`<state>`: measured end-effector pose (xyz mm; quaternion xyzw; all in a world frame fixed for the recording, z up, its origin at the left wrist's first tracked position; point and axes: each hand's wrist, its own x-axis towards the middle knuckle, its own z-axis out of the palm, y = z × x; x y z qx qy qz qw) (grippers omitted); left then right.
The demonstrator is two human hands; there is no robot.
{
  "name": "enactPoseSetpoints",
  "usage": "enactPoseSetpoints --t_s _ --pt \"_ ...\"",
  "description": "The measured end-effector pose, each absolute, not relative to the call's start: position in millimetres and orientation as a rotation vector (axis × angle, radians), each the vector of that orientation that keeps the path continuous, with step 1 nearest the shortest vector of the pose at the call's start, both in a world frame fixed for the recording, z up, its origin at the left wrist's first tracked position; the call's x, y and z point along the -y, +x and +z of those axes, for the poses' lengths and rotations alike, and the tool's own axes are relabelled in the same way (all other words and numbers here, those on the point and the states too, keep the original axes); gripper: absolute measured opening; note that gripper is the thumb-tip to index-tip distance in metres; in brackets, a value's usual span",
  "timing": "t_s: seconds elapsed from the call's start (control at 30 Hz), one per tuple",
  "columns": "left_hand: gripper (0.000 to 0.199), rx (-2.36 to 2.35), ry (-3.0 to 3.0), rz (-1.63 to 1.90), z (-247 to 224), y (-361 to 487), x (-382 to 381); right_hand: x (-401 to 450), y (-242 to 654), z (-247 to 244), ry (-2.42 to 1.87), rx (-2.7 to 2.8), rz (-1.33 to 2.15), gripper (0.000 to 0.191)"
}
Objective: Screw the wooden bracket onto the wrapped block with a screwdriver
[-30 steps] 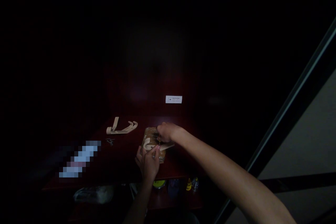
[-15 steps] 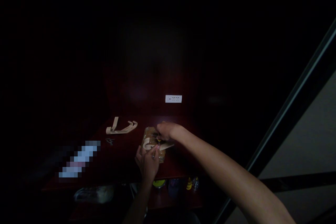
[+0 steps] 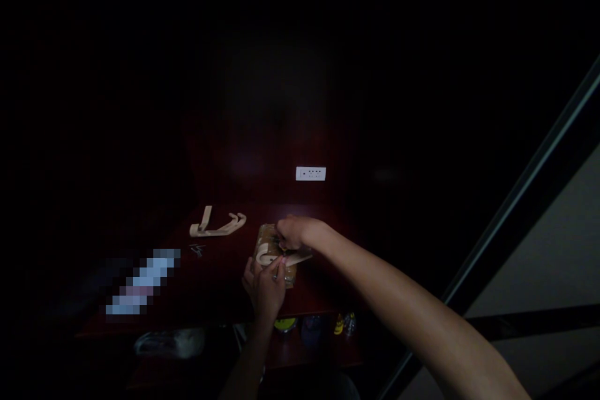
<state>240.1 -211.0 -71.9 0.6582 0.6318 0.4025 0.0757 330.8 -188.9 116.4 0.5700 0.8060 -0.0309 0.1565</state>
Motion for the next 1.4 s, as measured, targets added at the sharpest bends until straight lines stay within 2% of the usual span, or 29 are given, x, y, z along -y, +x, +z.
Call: enactPoseSetpoints --t_s 0.23,0.47,0.7,0.97,1.17,1.3,1.4 --pt "0.027 -1.887 1.982 1.233 -71.6 239.8 212.2 186.2 331.4 117.9 1.653 -2.270 -0.030 0.039" --pt "0.027 -1.873 1.987 1.227 -72.7 238.4 211.3 182.4 328.6 122.3 1.658 -2.214 -0.220 0.049" --pt "0.027 -1.876 1.977 1.206 -72.7 239.0 211.3 187.5 322.5 125.9 1.650 -2.214 -0.074 0.031" --pt "0.026 -1.882 1.979 1.203 -72.3 239.7 212.4 188.7 327.6 114.6 1.678 -2.288 0.141 0.040" --pt "0.027 -1.878 1.972 1.210 -73.4 239.4 211.7 190.4 324.6 120.3 1.679 -2.245 -0.101 0.046" --pt "0.028 -1.873 1.981 1.208 -73.2 239.3 211.9 191.7 321.3 126.2 1.620 -2.260 -0.096 0.033" --pt "0.028 -1.871 1.986 1.212 -73.2 239.5 212.5 192.2 319.2 127.9 1.643 -2.247 -0.013 0.035"
